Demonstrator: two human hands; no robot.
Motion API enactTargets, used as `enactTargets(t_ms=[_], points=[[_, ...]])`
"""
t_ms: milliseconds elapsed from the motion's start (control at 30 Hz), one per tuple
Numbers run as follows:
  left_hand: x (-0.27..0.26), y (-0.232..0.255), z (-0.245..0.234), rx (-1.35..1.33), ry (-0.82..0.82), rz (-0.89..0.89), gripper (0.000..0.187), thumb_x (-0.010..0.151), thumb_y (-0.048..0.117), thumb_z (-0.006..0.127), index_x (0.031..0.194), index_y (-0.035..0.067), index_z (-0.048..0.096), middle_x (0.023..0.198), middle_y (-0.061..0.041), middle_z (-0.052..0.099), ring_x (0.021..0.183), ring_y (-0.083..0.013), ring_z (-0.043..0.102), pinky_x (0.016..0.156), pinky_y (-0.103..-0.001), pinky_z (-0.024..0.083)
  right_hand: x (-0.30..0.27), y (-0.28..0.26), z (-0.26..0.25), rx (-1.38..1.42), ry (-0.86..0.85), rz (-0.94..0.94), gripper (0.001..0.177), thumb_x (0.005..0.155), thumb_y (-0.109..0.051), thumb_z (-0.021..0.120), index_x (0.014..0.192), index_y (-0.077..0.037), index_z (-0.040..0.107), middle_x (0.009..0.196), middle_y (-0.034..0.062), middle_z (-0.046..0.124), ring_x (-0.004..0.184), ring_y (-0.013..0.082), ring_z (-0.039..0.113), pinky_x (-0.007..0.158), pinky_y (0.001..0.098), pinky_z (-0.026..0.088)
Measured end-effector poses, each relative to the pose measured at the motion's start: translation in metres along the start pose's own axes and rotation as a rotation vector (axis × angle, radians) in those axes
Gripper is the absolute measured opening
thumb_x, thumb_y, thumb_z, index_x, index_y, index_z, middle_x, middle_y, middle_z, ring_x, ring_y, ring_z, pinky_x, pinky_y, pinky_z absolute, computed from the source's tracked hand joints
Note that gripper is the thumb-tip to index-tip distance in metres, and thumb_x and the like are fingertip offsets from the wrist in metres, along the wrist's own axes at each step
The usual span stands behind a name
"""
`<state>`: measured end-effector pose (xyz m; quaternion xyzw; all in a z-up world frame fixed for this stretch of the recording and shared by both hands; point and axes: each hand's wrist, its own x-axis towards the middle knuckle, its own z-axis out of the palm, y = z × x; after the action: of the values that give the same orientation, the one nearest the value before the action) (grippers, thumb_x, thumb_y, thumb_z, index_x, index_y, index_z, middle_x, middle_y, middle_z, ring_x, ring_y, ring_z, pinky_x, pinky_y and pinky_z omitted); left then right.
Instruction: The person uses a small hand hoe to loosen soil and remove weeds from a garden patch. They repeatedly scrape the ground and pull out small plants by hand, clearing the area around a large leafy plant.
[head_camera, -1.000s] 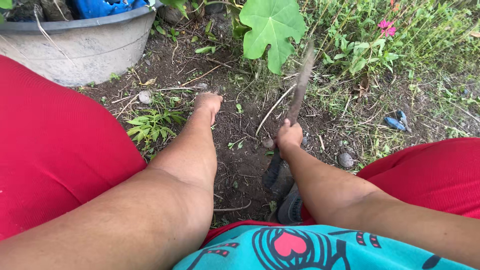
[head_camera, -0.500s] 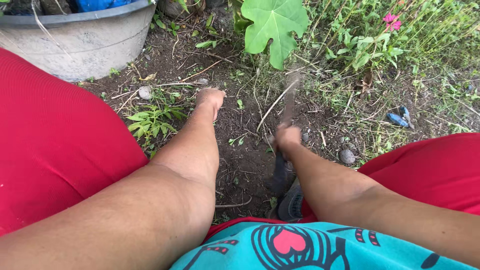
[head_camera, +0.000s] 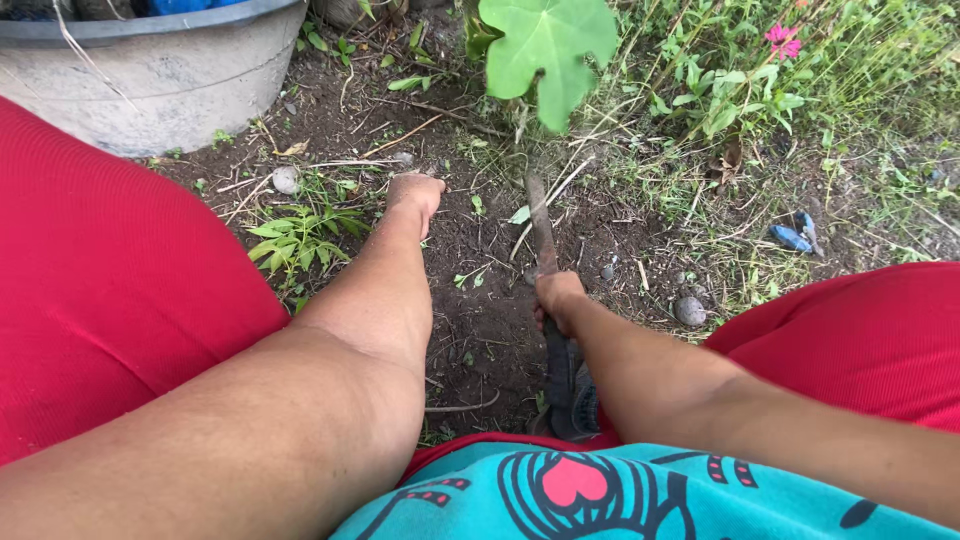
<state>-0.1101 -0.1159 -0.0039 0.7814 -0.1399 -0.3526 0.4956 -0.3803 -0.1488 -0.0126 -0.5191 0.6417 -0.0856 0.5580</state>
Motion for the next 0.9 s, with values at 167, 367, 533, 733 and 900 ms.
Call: enactTargets(t_ms=[167,367,533,733,900], points=[[0.002,-0.008,0.005,-0.043,-0.001,-0.049,0.042,0.09,0.019,0.071,0.124,-0.004,0.064,0.127,-0.019,0.07,0.113,-0.0276,0.07,0.093,-0.042,0.055,0.012,-0.007,-0.016,-0.108,0.091,-0.114,0.033,0.106,-0.031,0.054,0.113,0.002,0.055,0.079,0.0136,0.068,0.056,0.0215,0.063,0.048,0.0403,0.05],[-0.001,-0.006,-0.002,-0.093,0.023,-0.062,0.041,0.089,0.018,0.072,0.123,-0.005,0.066,0.126,-0.02,0.071,0.112,-0.0281,0.071,0.092,-0.043,0.056,0.038,-0.008,0.004,-0.106,0.263,-0.272,0.03,0.103,-0.03,0.056,0.117,-0.004,0.06,0.087,0.013,0.07,0.066,0.0209,0.067,0.056,0.0379,0.053],[0.004,-0.012,0.001,-0.081,0.016,-0.05,0.042,0.091,0.02,0.071,0.122,-0.007,0.066,0.125,-0.02,0.072,0.11,-0.0275,0.073,0.09,-0.044,0.057,0.023,0.02,0.01,-0.609,0.037,-0.135,0.043,0.105,-0.041,0.059,0.109,0.0,0.072,0.097,0.0158,0.074,0.074,0.0236,0.068,0.065,0.0362,0.055],[0.015,-0.017,0.007,-0.039,-0.011,-0.089,0.044,0.094,0.025,0.069,0.126,-0.006,0.064,0.124,-0.021,0.071,0.104,-0.0291,0.072,0.087,-0.045,0.058,0.014,-0.013,-0.008,-0.037,0.267,-0.134,0.03,0.106,-0.032,0.051,0.113,-0.003,0.058,0.091,0.0179,0.07,0.065,0.0226,0.069,0.054,0.0411,0.054],[0.014,-0.014,0.008,-0.052,-0.033,-0.059,0.043,0.095,0.026,0.068,0.124,-0.005,0.065,0.122,-0.019,0.072,0.1,-0.0258,0.073,0.084,-0.042,0.057,0.004,0.001,0.004,-0.252,-0.096,-0.038,0.034,0.107,-0.025,0.055,0.105,0.007,0.067,0.08,0.0173,0.07,0.053,0.0213,0.064,0.046,0.0377,0.054]])
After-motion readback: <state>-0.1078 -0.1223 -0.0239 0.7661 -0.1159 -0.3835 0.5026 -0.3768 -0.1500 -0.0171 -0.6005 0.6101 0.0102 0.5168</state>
